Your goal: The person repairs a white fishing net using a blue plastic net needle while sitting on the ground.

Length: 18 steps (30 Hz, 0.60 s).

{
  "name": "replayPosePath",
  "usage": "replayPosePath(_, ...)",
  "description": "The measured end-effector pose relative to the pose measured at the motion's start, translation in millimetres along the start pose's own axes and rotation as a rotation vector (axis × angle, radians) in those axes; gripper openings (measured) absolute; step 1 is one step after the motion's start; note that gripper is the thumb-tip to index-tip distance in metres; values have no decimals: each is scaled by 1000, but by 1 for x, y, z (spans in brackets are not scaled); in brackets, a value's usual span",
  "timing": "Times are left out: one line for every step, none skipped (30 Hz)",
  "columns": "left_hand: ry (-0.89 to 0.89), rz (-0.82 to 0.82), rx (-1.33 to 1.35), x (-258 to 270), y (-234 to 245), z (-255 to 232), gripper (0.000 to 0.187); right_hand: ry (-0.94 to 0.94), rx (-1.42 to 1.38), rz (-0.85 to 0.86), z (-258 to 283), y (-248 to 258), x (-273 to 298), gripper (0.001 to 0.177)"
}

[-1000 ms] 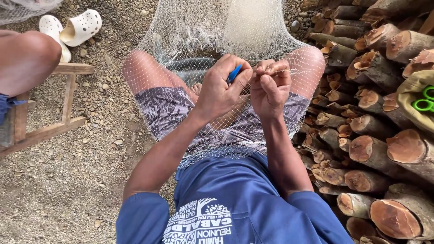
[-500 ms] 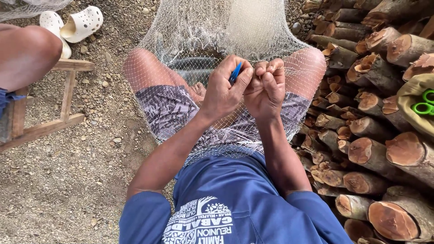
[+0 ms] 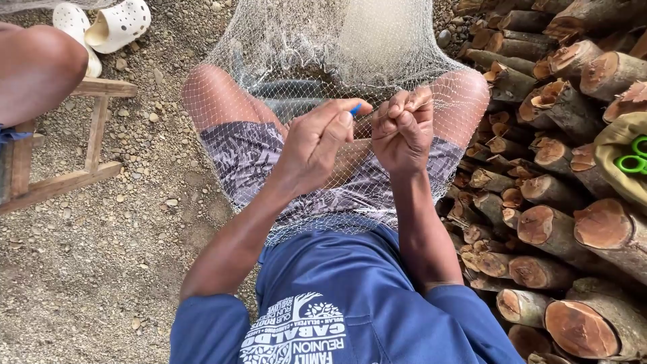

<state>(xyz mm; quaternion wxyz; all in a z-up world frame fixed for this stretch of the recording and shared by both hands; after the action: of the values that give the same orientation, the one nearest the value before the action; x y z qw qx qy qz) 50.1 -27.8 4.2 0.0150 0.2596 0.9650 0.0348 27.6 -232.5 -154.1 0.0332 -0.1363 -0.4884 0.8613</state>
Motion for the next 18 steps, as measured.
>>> replayPosePath(-7, 27, -10, 3, -2, -4, 44, -18, -6, 22, -1, 0, 1, 26)
replayPosePath(-16, 56, -20, 4, -5, -8, 40, -33, -10, 46, -2, 1, 0, 27)
replayPosePath(-17, 54, -19, 4, -8, -1, 40, -35, -9, 48, 0, -1, -1, 27)
replayPosePath(-15, 48, -27, 4, -11, 6, 32, -51, -46, 60, 1, -4, -1, 27)
replayPosePath(-12, 42, -35, 4, -14, 13, 24, -66, -82, 72, 1, -6, -1, 26)
replayPosePath(-15, 41, -33, -1, -14, 16, 24, -67, -80, 75, 2, -9, -3, 26)
replayPosePath(-51, 28, -75, -6, -12, 18, 21, -71, -102, 100, 3, -12, -4, 26)
replayPosePath(-85, 18, -115, -10, -12, 20, 18, -74, -124, 121, 4, -15, -4, 25)
replayPosePath(-85, 18, -111, -12, -12, 24, 18, -75, -122, 120, 5, -15, -3, 25)
replayPosePath(-99, -1, -135, -15, -12, 27, 17, -80, -136, 119, 5, -14, -2, 24)
replayPosePath(-112, -20, -159, -17, -11, 30, 17, -85, -151, 118, 5, -14, -2, 22)
replayPosePath(-113, -21, -158, -18, -10, 30, 17, -86, -150, 119, 4, -10, -1, 22)
replayPosePath(-111, -16, -182, -18, -10, 31, 17, -87, -151, 127, 4, -6, -1, 23)
replayPosePath(-110, -9, -205, -19, -10, 32, 17, -88, -152, 135, 3, -2, -1, 23)
replayPosePath(-111, -9, -204, -22, -8, 30, 17, -88, -151, 135, 4, -2, -2, 23)
replayPosePath(-117, 0, -232, -23, -7, 29, 18, -94, -136, 134, 4, -2, -2, 23)
replayPosePath(-124, 11, -260, -24, -6, 27, 19, -101, -121, 133, 4, -3, -1, 22)
replayPosePath(-124, 8, -261, -24, -6, 25, 19, -103, -122, 135, 3, 4, -1, 22)
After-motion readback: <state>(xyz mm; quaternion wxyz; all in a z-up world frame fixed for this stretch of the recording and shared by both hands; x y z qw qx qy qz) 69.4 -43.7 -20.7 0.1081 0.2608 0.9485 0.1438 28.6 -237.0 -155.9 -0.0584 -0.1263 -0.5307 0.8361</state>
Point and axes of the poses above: each hand's wrist, its own x-axis away from the middle knuckle, its own y-axis out of the back of the hand, z = x × y, the point moved 6 cm from there along -x, towards the middle knuckle, and after that the axes turned 2 degrees about z, right-handed, at the moved point
